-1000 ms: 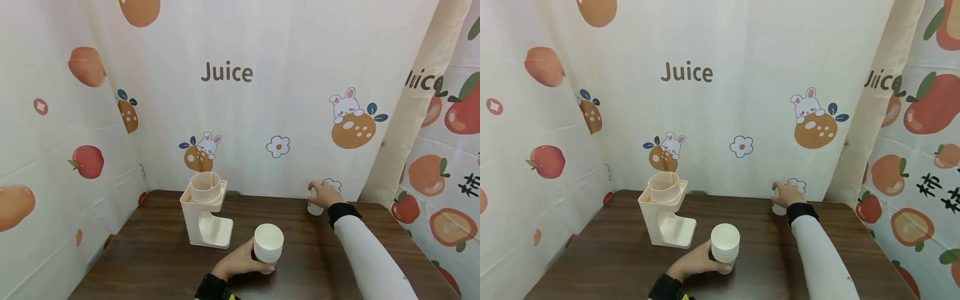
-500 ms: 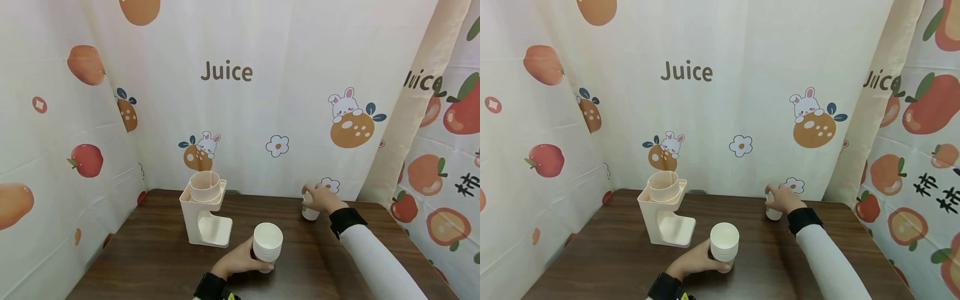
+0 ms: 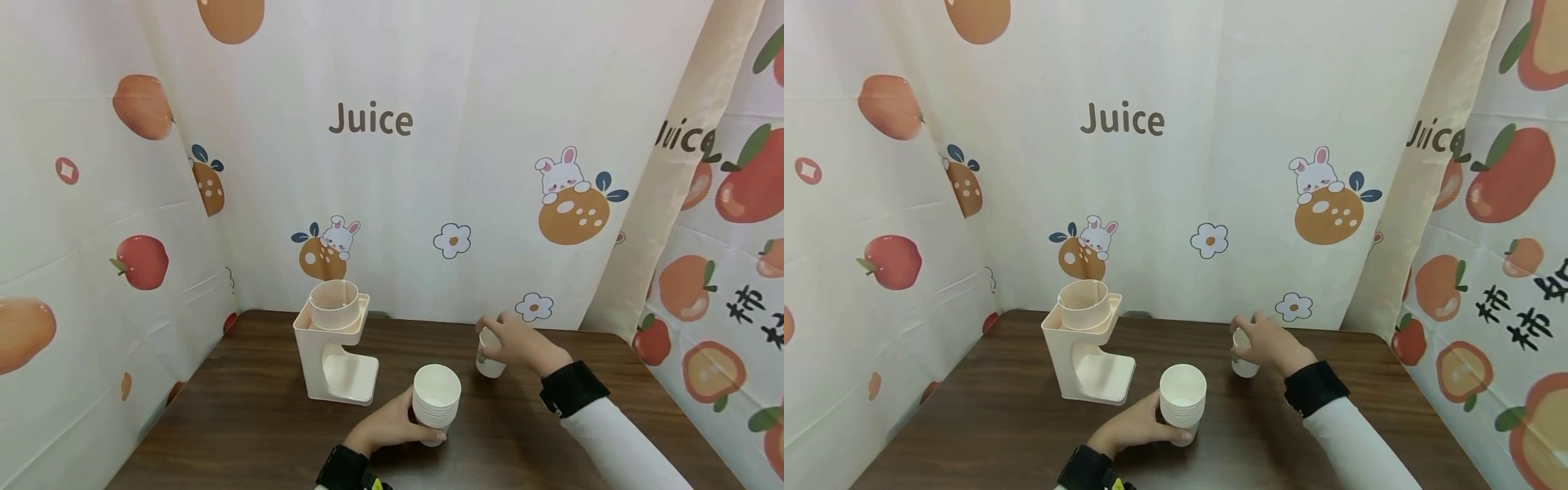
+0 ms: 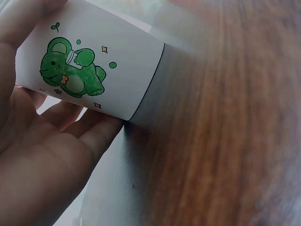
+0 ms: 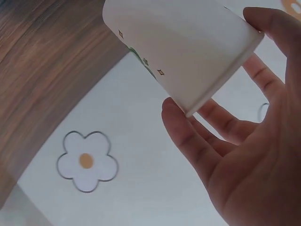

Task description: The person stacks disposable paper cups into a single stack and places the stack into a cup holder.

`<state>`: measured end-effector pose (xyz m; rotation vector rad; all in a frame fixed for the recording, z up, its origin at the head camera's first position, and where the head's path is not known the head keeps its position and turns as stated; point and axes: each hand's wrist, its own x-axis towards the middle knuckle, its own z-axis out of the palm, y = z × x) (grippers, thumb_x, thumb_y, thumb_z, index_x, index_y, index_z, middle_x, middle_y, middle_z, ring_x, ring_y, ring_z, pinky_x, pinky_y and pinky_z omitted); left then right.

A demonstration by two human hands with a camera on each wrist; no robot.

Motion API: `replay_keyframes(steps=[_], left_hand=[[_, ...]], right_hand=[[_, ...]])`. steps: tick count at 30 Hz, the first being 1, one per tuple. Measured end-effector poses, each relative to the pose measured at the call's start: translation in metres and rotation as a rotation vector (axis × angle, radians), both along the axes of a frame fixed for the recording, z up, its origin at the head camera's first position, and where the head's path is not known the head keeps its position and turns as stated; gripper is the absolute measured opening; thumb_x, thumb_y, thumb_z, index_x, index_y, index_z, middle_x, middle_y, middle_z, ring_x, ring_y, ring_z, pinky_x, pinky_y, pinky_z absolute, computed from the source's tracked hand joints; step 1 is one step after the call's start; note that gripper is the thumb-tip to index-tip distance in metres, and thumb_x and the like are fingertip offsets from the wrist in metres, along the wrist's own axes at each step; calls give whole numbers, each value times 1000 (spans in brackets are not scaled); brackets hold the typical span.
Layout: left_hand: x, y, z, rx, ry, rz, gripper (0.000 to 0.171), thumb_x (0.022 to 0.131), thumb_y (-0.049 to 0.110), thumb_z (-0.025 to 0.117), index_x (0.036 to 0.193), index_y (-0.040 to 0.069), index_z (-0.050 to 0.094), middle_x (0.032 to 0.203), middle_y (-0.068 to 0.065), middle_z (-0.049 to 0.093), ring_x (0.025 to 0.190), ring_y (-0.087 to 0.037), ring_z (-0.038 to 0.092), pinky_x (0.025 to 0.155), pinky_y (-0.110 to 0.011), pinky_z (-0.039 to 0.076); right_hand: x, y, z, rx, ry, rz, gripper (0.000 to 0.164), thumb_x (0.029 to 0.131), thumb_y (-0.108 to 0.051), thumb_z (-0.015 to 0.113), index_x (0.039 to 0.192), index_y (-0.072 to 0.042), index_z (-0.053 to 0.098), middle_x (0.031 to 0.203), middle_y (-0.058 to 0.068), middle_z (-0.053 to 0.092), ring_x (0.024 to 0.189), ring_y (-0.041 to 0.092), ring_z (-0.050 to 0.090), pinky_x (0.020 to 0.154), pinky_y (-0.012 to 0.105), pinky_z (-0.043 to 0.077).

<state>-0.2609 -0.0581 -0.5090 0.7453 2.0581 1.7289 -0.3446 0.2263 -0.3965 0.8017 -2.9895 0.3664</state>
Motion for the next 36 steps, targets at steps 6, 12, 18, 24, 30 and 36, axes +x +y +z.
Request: replay_keyframes(steps=[6, 12, 18, 24, 30, 36], left_hand=[[0, 0, 0, -5, -6, 4, 84, 83, 22, 85, 149, 29, 35, 131, 9, 57, 123, -13, 52, 107, -47, 33], [-1, 0, 0, 4, -11, -11, 84, 83, 22, 85, 150, 28, 34, 133, 8, 56, 124, -14, 51, 107, -47, 33], [-1, 0, 1, -1, -18, -3, 84, 83, 22, 85, 150, 29, 34, 133, 8, 55, 124, -14, 51, 107, -48, 34], [-1, 0, 2, -15, -17, 5, 84, 83, 23, 85, 149, 29, 35, 132, 8, 56, 123, -14, 51, 106, -48, 35], [-1, 0, 1, -16, -15, 6, 83, 83, 23, 85, 149, 28, 35, 132, 8, 56, 123, -14, 51, 107, -49, 34], [0, 0, 1, -10, -14, 0, 83, 83, 24, 85, 149, 28, 35, 132, 8, 56, 123, -14, 52, 106, -48, 35]], right_hand=[[13, -5, 3, -13, 14, 30, 31, 91, -28, 73, 116, -22, 56, 104, 15, 54, 85, 27, 56, 62, 39, 56], [26, -11, 11, -47, 20, 55, 29, 89, -26, 75, 113, -24, 58, 101, 11, 54, 83, 25, 57, 61, 36, 55], [36, -16, 20, -54, 62, 88, 27, 90, -26, 75, 112, -24, 59, 98, 6, 54, 83, 21, 56, 61, 32, 52], [46, -17, 26, -78, 91, 120, 26, 91, -25, 73, 113, -26, 61, 104, 6, 56, 89, 22, 56, 64, 32, 52], [60, -23, 36, -104, 173, 180, 24, 95, -30, 70, 119, -25, 67, 116, 7, 62, 102, 25, 59, 75, 39, 54], [72, -29, 48, -127, 257, 228, 27, 96, -32, 70, 122, -24, 68, 123, 11, 63, 112, 31, 60, 84, 46, 54]])
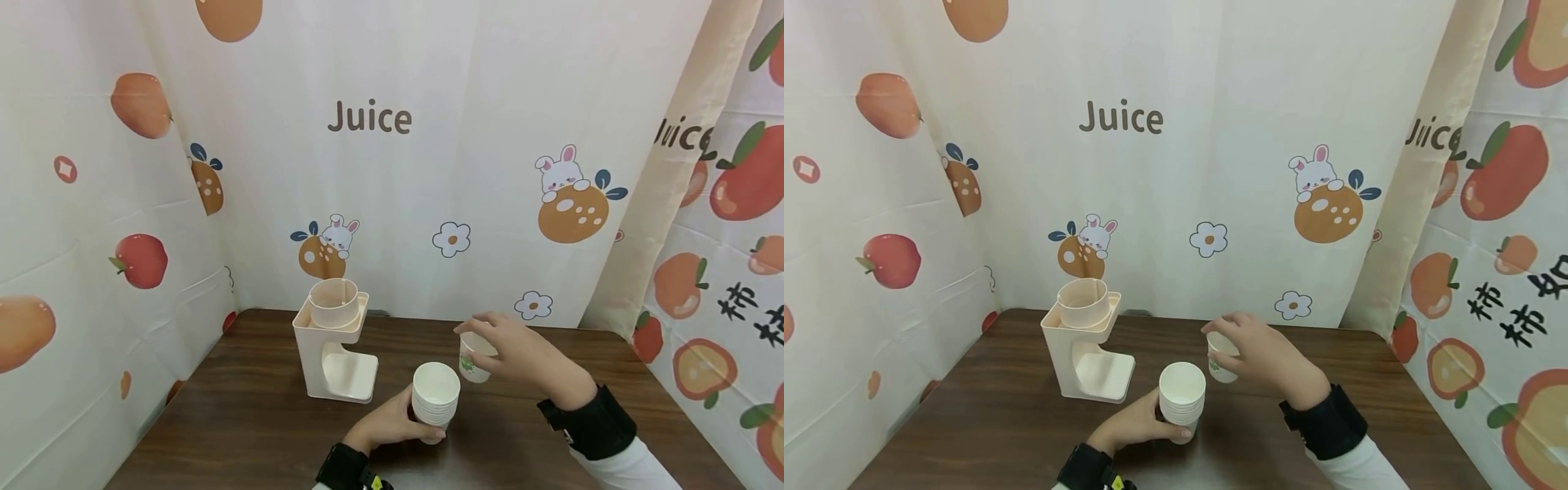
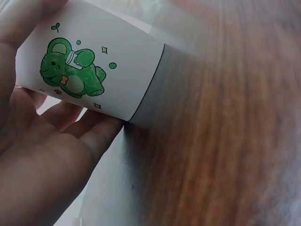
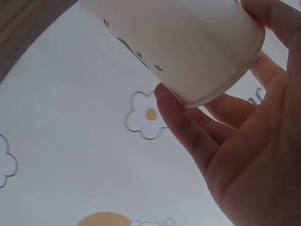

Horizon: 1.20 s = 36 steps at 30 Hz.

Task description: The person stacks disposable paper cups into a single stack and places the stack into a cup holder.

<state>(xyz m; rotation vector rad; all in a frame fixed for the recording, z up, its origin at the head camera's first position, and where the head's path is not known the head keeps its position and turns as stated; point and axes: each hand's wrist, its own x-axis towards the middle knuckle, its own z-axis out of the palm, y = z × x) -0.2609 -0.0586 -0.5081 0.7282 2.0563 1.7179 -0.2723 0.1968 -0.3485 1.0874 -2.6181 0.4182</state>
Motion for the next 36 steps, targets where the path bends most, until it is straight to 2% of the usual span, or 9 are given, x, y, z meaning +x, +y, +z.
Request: replay_keyframes(steps=[7, 11, 16, 28, 36], left_hand=[[0, -1, 0, 12, 18, -25, 81, 84, 22, 84, 148, 28, 35, 132, 7, 56, 123, -14, 52, 105, -46, 35], [-2, -1, 0, 24, 26, -43, 80, 85, 21, 83, 148, 28, 35, 132, 7, 56, 122, -14, 53, 105, -45, 36], [-2, -1, 0, 26, 26, -52, 77, 85, 21, 82, 146, 28, 36, 130, 6, 57, 120, -14, 54, 104, -44, 37], [-2, -1, 2, 9, 21, -48, 69, 86, 24, 82, 142, 28, 41, 128, 7, 58, 118, -14, 54, 102, -43, 38], [0, -1, 2, -1, 10, -40, 69, 86, 25, 82, 142, 27, 41, 127, 7, 59, 118, -13, 55, 102, -42, 38]], right_hand=[[15, -7, 13, -54, 80, 28, 33, 94, -34, 72, 126, -27, 67, 132, 14, 60, 123, 33, 55, 88, 49, 53], [20, -14, 16, -95, 144, 101, 36, 91, -32, 75, 126, -28, 66, 133, 12, 60, 123, 32, 55, 90, 50, 52], [25, -24, 14, -125, 176, 189, 36, 91, -29, 76, 125, -27, 65, 133, 10, 59, 123, 30, 55, 86, 44, 55], [31, -37, 4, -98, 78, 221, 38, 94, -31, 73, 130, -33, 62, 141, 4, 53, 131, 23, 49, 94, 44, 51], [32, -40, -9, -61, 8, 201, 40, 96, -33, 70, 134, -29, 59, 141, 4, 53, 126, 22, 51, 89, 37, 53]])
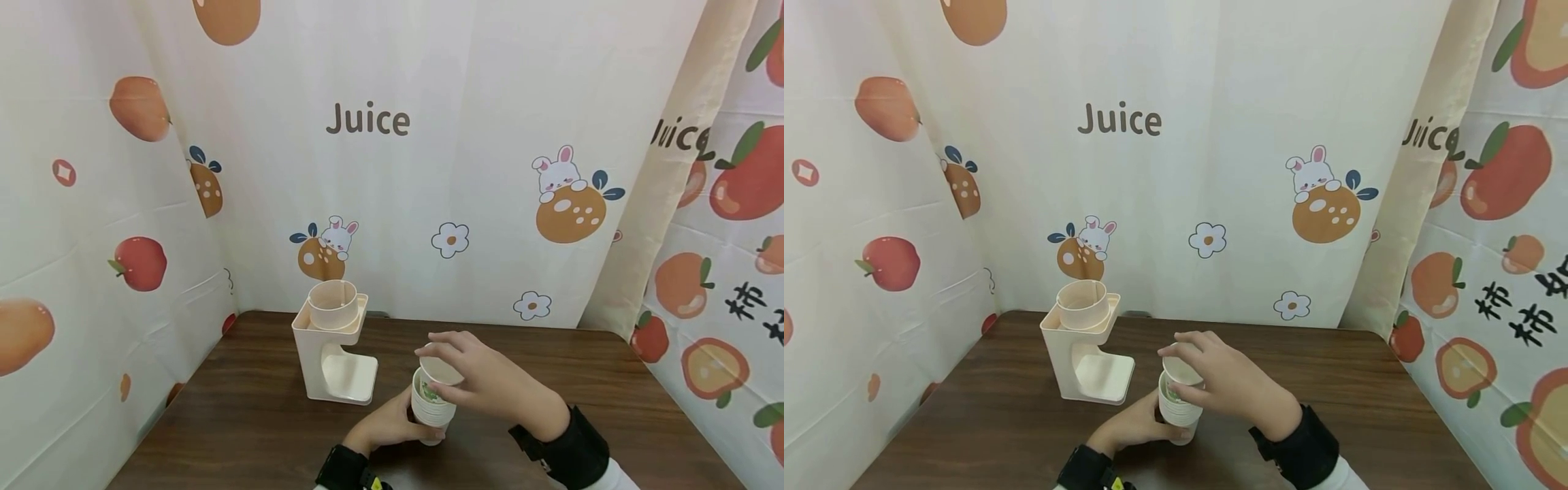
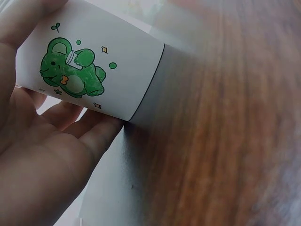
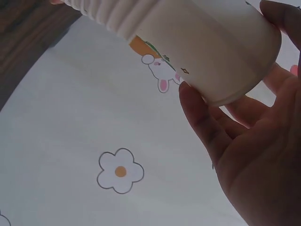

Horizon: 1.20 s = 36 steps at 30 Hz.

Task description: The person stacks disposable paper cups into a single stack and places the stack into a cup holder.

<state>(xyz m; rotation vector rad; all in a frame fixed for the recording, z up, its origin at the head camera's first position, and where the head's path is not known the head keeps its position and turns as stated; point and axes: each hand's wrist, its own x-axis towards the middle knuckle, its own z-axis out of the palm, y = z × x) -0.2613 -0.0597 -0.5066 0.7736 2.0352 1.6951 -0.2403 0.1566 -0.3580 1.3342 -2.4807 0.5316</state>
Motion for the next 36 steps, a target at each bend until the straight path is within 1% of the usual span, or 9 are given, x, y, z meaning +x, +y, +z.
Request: replay_keyframes(steps=[3, 7, 10, 14, 20, 27, 31, 36], left_hand=[[1, 0, 0, 2, -7, 1, 70, 86, 26, 82, 143, 26, 40, 126, 6, 59, 117, -14, 55, 102, -42, 38], [1, -1, 0, 8, -4, -2, 76, 86, 26, 82, 147, 23, 37, 128, 6, 57, 116, -14, 56, 100, -39, 40], [1, -1, -1, 26, -4, -17, 76, 87, 25, 81, 147, 22, 35, 130, 5, 56, 116, -15, 56, 100, -37, 42], [1, 0, -1, 54, 1, -42, 74, 88, 23, 80, 147, 24, 35, 132, 3, 54, 116, -17, 57, 99, -36, 43], [2, 0, 0, 46, 17, -26, 73, 87, 23, 80, 145, 23, 36, 131, 3, 55, 115, -16, 57, 97, -35, 43], [3, 0, 1, 38, 4, -13, 73, 86, 24, 81, 145, 23, 37, 131, 3, 55, 115, -15, 57, 97, -34, 44], [3, -1, 2, 36, -7, -11, 75, 86, 24, 81, 146, 21, 36, 132, 2, 54, 117, -15, 56, 98, -35, 43], [3, -1, 1, 23, -11, -3, 76, 85, 26, 82, 146, 23, 36, 131, 5, 54, 118, -14, 55, 99, -36, 41]], right_hand=[[-1, -1, -7, 12, -8, 2, 41, 96, -33, 70, 135, -28, 59, 140, 4, 53, 126, 22, 52, 88, 36, 54], [-3, -4, -18, 21, -14, 21, 41, 96, -35, 69, 135, -26, 59, 139, 3, 53, 127, 21, 52, 91, 38, 52], [-5, -6, -26, 28, -34, 29, 40, 97, -37, 68, 134, -26, 59, 139, 3, 53, 127, 20, 52, 94, 40, 51], [-5, -7, -34, 34, -67, 28, 39, 98, -41, 66, 133, -27, 59, 139, 2, 53, 126, 20, 53, 94, 40, 51], [-5, -7, -37, 41, -88, 22, 39, 99, -46, 62, 134, -29, 58, 140, 0, 52, 125, 19, 53, 94, 40, 50], [-4, -7, -40, 41, -117, 16, 42, 98, -45, 63, 136, -27, 57, 142, 1, 50, 126, 20, 52, 92, 38, 51], [-4, -6, -43, 31, -110, 13, 46, 98, -44, 65, 139, -25, 55, 143, 1, 49, 125, 20, 52, 91, 37, 52], [-6, -4, -47, 20, -100, -1, 55, 96, -47, 67, 143, -24, 51, 143, 0, 49, 126, 20, 52, 92, 39, 52]])
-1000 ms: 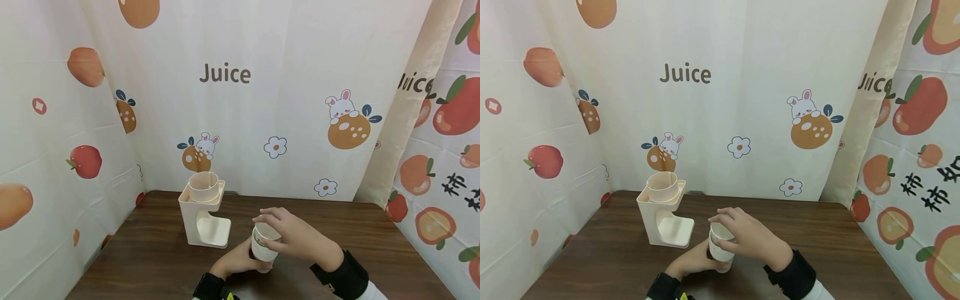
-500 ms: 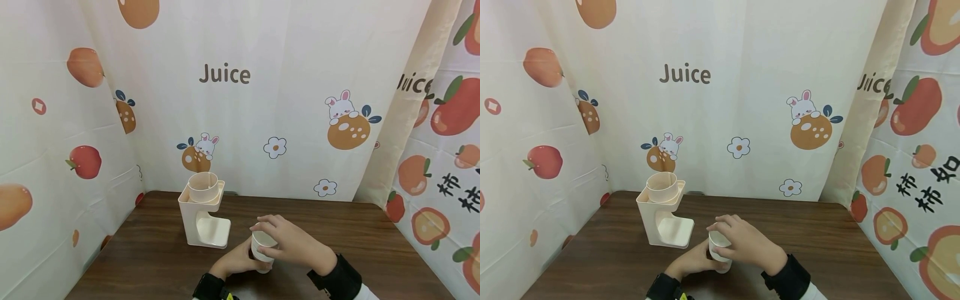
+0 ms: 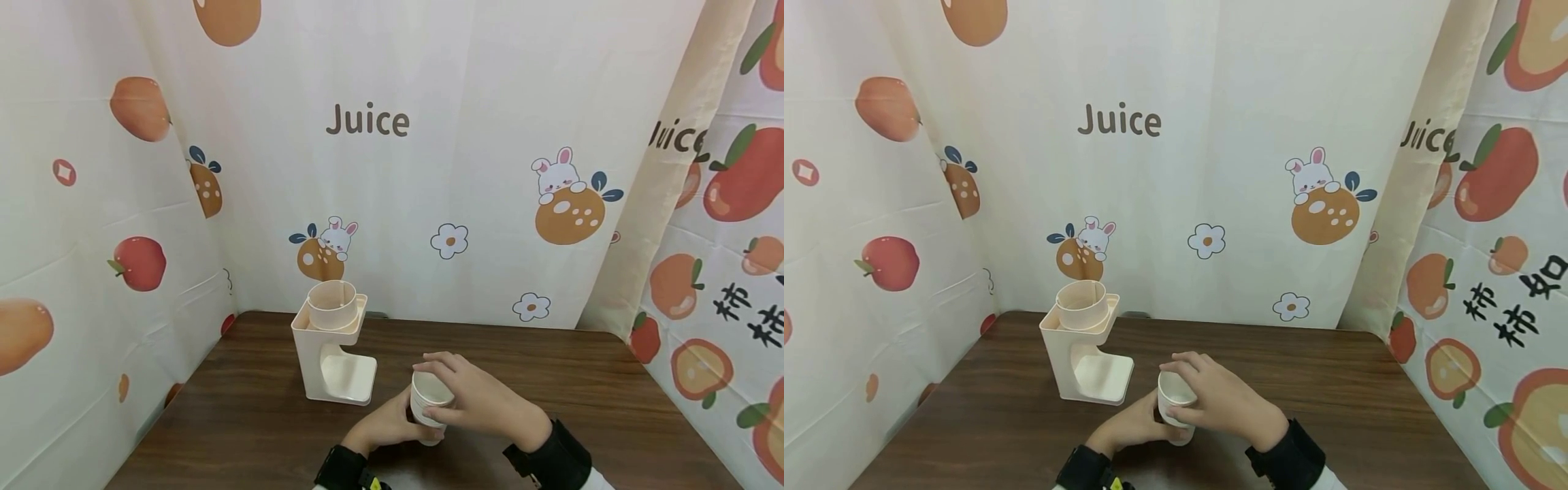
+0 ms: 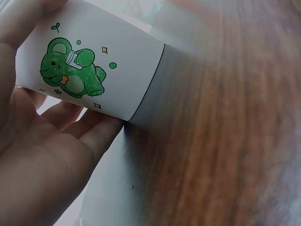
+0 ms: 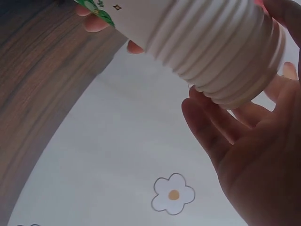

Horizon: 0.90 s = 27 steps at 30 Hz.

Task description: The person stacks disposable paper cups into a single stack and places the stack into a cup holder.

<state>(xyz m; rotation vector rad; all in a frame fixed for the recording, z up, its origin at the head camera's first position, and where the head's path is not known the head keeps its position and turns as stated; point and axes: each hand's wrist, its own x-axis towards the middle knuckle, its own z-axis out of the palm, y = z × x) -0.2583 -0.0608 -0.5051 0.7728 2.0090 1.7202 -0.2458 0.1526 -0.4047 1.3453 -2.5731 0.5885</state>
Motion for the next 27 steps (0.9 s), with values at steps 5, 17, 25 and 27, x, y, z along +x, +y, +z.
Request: replay_keyframes(steps=[5, 17, 25, 27], left_hand=[[-1, 1, 0, 14, 6, -7, 77, 85, 25, 82, 147, 22, 35, 132, 3, 54, 120, -16, 53, 101, -38, 40], [-1, 1, -2, 10, 19, 19, 79, 83, 22, 83, 147, 24, 37, 129, 5, 57, 120, -15, 53, 102, -40, 39], [-2, 1, -1, 22, 35, 3, 87, 84, 21, 83, 151, 26, 28, 135, 4, 51, 125, -16, 49, 105, -42, 37], [-2, -1, -2, 40, 38, -12, 88, 84, 20, 83, 151, 25, 26, 137, 2, 48, 126, -18, 48, 103, -40, 39]], right_hand=[[-3, 5, -6, -32, -25, -26, 67, 91, -50, 71, 147, -25, 45, 145, -1, 47, 122, 19, 56, 92, 39, 52], [-8, 18, -29, -128, -119, -94, 92, 84, -60, 73, 150, -4, 39, 140, 4, 53, 125, 17, 53, 97, 44, 49], [-10, 22, -42, -173, -134, -112, 82, 82, -59, 76, 140, -8, 48, 131, -5, 54, 121, 14, 54, 98, 44, 48], [-10, 23, -46, -178, -167, -114, 81, 82, -58, 76, 139, -7, 49, 131, -4, 55, 121, 15, 54, 98, 45, 48]])
